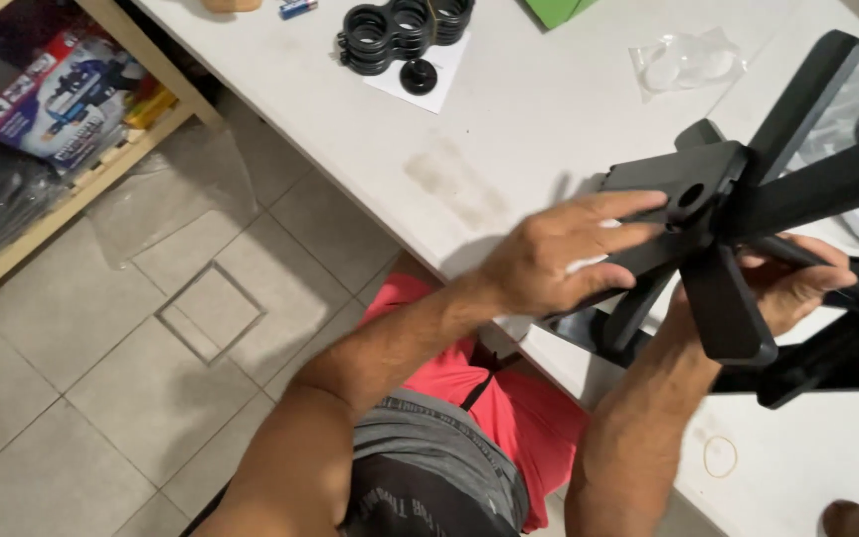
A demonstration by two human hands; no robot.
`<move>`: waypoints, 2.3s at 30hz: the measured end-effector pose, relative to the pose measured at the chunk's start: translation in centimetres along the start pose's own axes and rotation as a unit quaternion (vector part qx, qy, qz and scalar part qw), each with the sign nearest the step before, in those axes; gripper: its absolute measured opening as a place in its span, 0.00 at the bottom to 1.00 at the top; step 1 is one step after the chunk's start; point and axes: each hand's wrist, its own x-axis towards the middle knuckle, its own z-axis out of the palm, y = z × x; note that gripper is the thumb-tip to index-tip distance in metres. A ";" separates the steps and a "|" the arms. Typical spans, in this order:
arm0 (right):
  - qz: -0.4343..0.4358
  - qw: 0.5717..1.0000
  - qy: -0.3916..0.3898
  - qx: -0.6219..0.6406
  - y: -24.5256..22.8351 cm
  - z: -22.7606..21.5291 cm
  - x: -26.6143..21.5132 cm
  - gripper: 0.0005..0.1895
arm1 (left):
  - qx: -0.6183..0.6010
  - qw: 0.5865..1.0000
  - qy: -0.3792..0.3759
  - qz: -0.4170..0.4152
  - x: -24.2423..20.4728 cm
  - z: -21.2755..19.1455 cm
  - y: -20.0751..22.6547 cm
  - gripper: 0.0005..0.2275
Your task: Assembling a black plastic multi-tiered stand or rack on a white table.
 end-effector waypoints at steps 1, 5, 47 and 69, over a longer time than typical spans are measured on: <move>0.002 1.000 -0.001 0.003 -0.2 0.6 -0.1 0.17 | 0.004 1.000 0.000 -0.001 -0.8 -1.2 -1.6 0.18; -0.056 0.995 0.001 -0.084 -0.6 2.2 -0.4 0.26 | 0.286 0.941 0.040 -0.179 -2.9 -8.6 -9.6 0.20; 0.003 0.998 -0.061 0.011 -0.6 4.2 -0.8 0.20 | -0.108 0.956 -0.046 -0.271 3.2 -4.0 -2.1 0.19; -0.025 0.998 0.033 -0.047 -0.6 0.6 -0.4 0.21 | -0.145 0.966 -0.070 -0.202 5.1 -0.1 -0.5 0.22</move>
